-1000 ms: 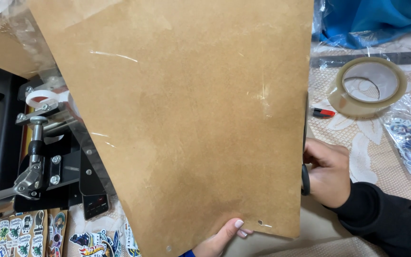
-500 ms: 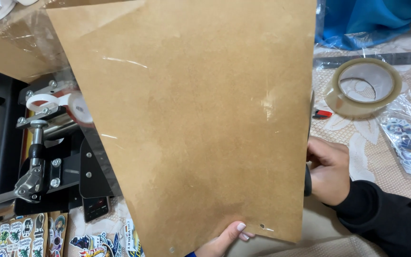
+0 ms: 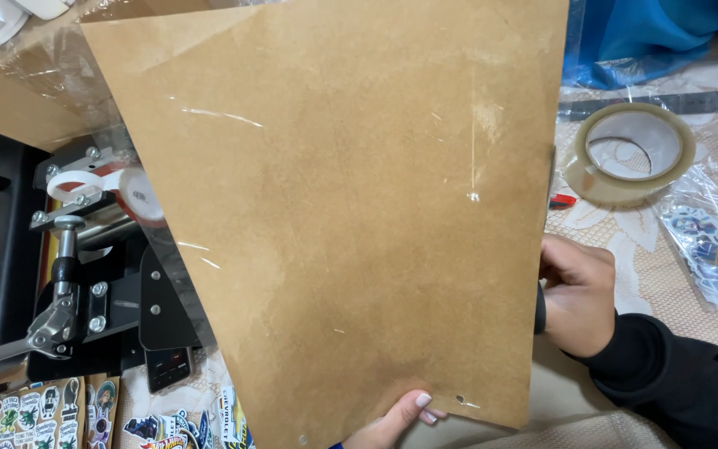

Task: The person uses scissors to cut a large brown protective sheet to size and handles small plastic bags on a work table near a heat press.

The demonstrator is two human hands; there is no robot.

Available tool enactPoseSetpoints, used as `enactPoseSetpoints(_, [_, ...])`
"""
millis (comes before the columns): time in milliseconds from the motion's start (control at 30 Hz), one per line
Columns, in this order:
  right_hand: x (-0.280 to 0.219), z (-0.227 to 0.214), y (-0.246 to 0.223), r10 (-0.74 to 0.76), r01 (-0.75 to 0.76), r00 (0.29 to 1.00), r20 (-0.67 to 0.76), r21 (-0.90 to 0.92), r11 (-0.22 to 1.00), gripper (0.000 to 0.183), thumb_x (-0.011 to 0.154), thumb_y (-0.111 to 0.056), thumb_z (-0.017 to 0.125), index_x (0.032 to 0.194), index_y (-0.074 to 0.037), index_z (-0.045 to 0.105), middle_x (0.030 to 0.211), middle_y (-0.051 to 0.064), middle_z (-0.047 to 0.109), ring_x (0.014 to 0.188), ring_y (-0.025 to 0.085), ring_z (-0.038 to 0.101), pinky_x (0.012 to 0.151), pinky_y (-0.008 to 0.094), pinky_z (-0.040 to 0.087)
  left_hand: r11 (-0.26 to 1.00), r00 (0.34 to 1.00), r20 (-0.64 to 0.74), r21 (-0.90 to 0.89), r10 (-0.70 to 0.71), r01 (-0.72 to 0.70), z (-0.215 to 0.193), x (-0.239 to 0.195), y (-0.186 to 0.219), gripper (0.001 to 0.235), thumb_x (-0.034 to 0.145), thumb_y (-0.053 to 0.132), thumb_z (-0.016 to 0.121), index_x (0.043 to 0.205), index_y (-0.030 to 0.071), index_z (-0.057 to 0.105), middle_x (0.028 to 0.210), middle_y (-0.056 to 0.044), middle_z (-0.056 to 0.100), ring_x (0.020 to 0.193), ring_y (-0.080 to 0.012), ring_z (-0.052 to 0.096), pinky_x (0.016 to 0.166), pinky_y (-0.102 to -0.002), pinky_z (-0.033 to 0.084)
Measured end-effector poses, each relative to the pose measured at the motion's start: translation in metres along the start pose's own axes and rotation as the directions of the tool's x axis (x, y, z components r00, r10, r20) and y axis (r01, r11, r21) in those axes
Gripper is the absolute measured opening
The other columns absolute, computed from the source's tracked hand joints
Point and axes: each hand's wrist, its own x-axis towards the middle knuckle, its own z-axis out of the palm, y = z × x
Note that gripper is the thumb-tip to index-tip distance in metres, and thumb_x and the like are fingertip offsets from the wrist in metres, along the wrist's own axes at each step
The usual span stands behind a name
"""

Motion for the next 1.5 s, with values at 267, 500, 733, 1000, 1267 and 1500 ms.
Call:
enactPoseSetpoints(267, [0.020, 0.005, -0.031, -0.054, 0.047, 0.997, 0.051, 0.133, 0.990, 0.030, 0.079, -0.010, 0.076, 0.066, -0.010, 0.049, 0.063, -0.005, 0.040, 0.063, 0.008, 0.030, 0.051, 0.022, 0.032, 0.995, 0.996, 0.059, -0.069, -0.064, 0.068, -0.008, -0.005, 0.000, 0.043, 0.089, 0.061, 0.048, 0.083, 0.027, 0.074, 0.112, 0.022, 0.078, 0.114, 0.0063, 0.065, 0.115, -0.015, 0.036])
enactPoseSetpoints(500, [0.056, 0.034, -0.060, -0.176, 0.153, 0.981, 0.078, 0.237, 0.959, 0.021, 0.076, -0.012, 0.083, 0.082, -0.003, 0.065, 0.070, -0.004, 0.052, 0.065, 0.005, 0.038, 0.054, 0.022, 0.038, 0.837, 0.830, -0.116, 0.135, 0.545, -0.531, -0.043, -0.001, -0.015, 0.040, 0.097, 0.048, 0.048, 0.079, 0.027, 0.076, 0.091, 0.017, 0.077, 0.098, -0.0022, 0.071, 0.107, -0.018, 0.042])
enactPoseSetpoints(733, [0.086, 0.060, -0.072, -0.169, 0.139, 0.983, 0.076, 0.297, 0.945, 0.025, 0.078, -0.008, 0.082, 0.080, -0.004, 0.057, 0.074, -0.005, 0.050, 0.074, 0.005, 0.039, 0.059, 0.023, 0.038, 0.928, 0.905, -0.209, 0.035, 0.371, -0.372, -0.065, 0.010, -0.017, 0.047, 0.092, 0.058, 0.047, 0.082, 0.026, 0.080, 0.088, 0.015, 0.075, 0.098, -0.0007, 0.067, 0.112, -0.019, 0.038])
enactPoseSetpoints(1000, [0.086, 0.068, -0.059, -0.098, 0.058, 0.989, 0.108, 0.323, 0.945, 0.017, 0.081, -0.001, 0.078, 0.085, -0.003, 0.062, 0.077, -0.007, 0.054, 0.077, 0.003, 0.042, 0.061, 0.022, 0.040, 0.868, 0.845, -0.223, 0.017, 0.487, -0.496, -0.065, 0.013, -0.016, 0.045, 0.094, 0.052, 0.051, 0.081, 0.022, 0.082, 0.081, 0.012, 0.077, 0.089, -0.0043, 0.071, 0.107, -0.020, 0.046])
enactPoseSetpoints(1267, [0.087, 0.071, -0.056, -0.125, 0.089, 0.987, 0.097, 0.317, 0.944, 0.012, 0.088, 0.001, 0.075, 0.095, 0.000, 0.065, 0.084, -0.004, 0.058, 0.080, 0.005, 0.046, 0.067, 0.024, 0.043, 0.928, 0.918, -0.165, -0.029, 0.362, -0.371, -0.063, 0.013, -0.020, 0.049, 0.091, 0.060, 0.046, 0.087, 0.026, 0.080, 0.088, 0.014, 0.074, 0.095, -0.0018, 0.067, 0.109, -0.019, 0.041])
enactPoseSetpoints(1500, [0.087, 0.072, -0.057, -0.138, 0.109, 0.987, 0.081, 0.293, 0.950, 0.013, 0.088, 0.004, 0.075, 0.095, 0.001, 0.065, 0.083, -0.001, 0.061, 0.077, 0.006, 0.048, 0.064, 0.024, 0.043, 0.896, 0.894, -0.104, -0.044, 0.437, -0.443, -0.062, 0.017, -0.022, 0.048, 0.096, 0.055, 0.043, 0.093, 0.022, 0.078, 0.085, 0.011, 0.072, 0.091, -0.0021, 0.066, 0.105, -0.018, 0.043])
